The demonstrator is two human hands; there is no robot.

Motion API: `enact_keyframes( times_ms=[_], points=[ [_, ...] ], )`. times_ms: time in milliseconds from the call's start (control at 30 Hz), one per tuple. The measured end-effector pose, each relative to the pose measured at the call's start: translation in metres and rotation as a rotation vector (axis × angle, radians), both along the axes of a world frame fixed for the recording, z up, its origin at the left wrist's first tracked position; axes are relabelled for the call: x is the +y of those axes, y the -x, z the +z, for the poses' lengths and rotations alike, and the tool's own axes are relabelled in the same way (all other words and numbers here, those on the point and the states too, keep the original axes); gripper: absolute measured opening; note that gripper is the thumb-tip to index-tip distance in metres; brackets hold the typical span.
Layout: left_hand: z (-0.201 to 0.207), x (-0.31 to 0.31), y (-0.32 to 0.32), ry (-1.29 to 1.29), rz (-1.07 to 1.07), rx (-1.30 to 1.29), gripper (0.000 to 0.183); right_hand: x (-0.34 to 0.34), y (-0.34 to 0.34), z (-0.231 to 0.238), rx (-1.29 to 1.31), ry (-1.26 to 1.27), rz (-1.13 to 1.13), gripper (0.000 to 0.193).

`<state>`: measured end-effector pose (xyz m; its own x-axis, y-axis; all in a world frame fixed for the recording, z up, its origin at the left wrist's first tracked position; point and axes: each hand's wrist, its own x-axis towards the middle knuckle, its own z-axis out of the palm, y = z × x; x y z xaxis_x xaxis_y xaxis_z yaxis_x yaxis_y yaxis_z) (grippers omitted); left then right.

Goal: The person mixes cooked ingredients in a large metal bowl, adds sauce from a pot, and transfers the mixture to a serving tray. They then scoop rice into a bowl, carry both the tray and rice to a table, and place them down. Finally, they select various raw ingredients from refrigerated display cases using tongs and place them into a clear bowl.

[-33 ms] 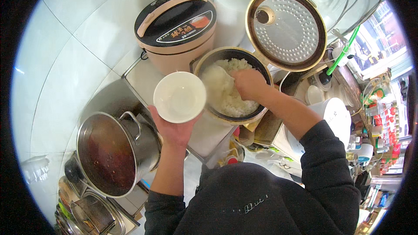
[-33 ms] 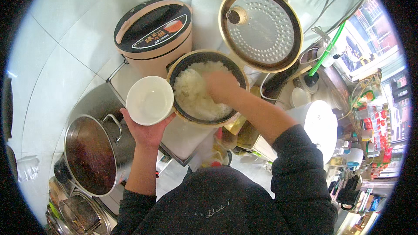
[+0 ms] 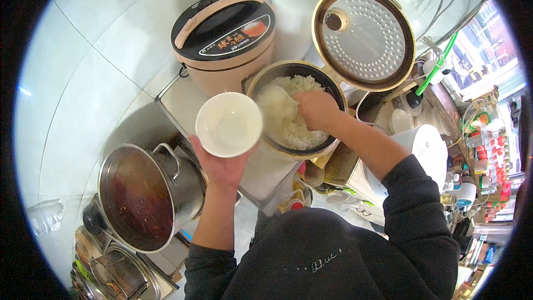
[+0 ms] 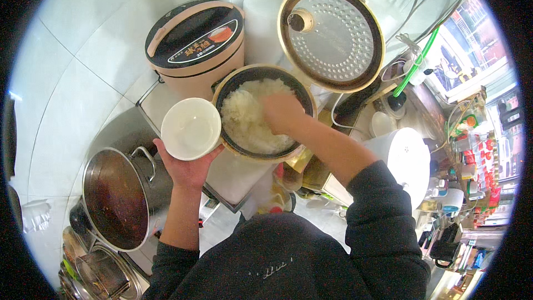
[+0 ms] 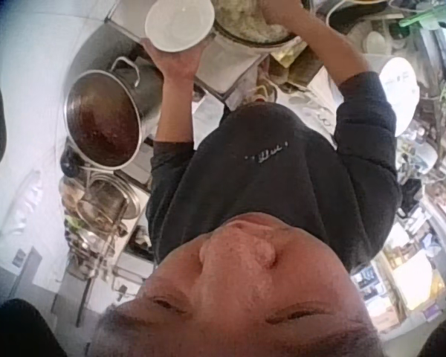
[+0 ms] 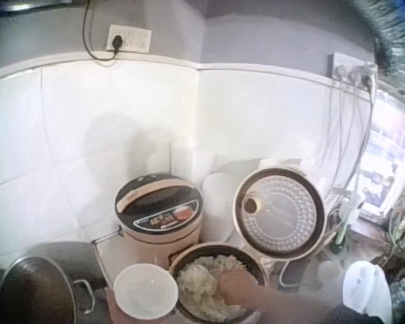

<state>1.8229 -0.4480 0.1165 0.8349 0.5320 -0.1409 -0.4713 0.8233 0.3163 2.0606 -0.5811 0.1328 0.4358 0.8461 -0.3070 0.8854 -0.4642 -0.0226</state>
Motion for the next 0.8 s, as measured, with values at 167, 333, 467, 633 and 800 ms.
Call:
enact_keyframes(
  times_ms=[167, 333, 467, 633, 800],
  points=[
    [0.004, -0.003, 0.0, -0.012, -0.004, 0.008, 0.085, -0.011, 0.017, -0.007, 0.009, -0.084, 0.09, 0.041],
    [0.022, -0.006, -0.003, -0.033, -0.002, 0.028, 0.085, -0.028, 0.018, -0.022, 0.182, -0.194, 0.023, 0.029],
    [0.041, 0.0, 0.002, -0.212, 0.106, 0.121, 0.081, -0.049, -0.001, -0.014, 0.132, -0.301, 0.245, 0.028],
    [0.049, -0.004, -0.017, -0.331, 0.028, 0.276, 0.07, -0.074, -0.033, 0.052, 0.022, -0.317, 0.194, 0.028],
    [0.047, -0.045, -0.08, -0.259, -0.121, 0.324, 0.062, -0.06, -0.009, 0.117, -0.222, -0.355, 0.121, 0.019]
  ],
)
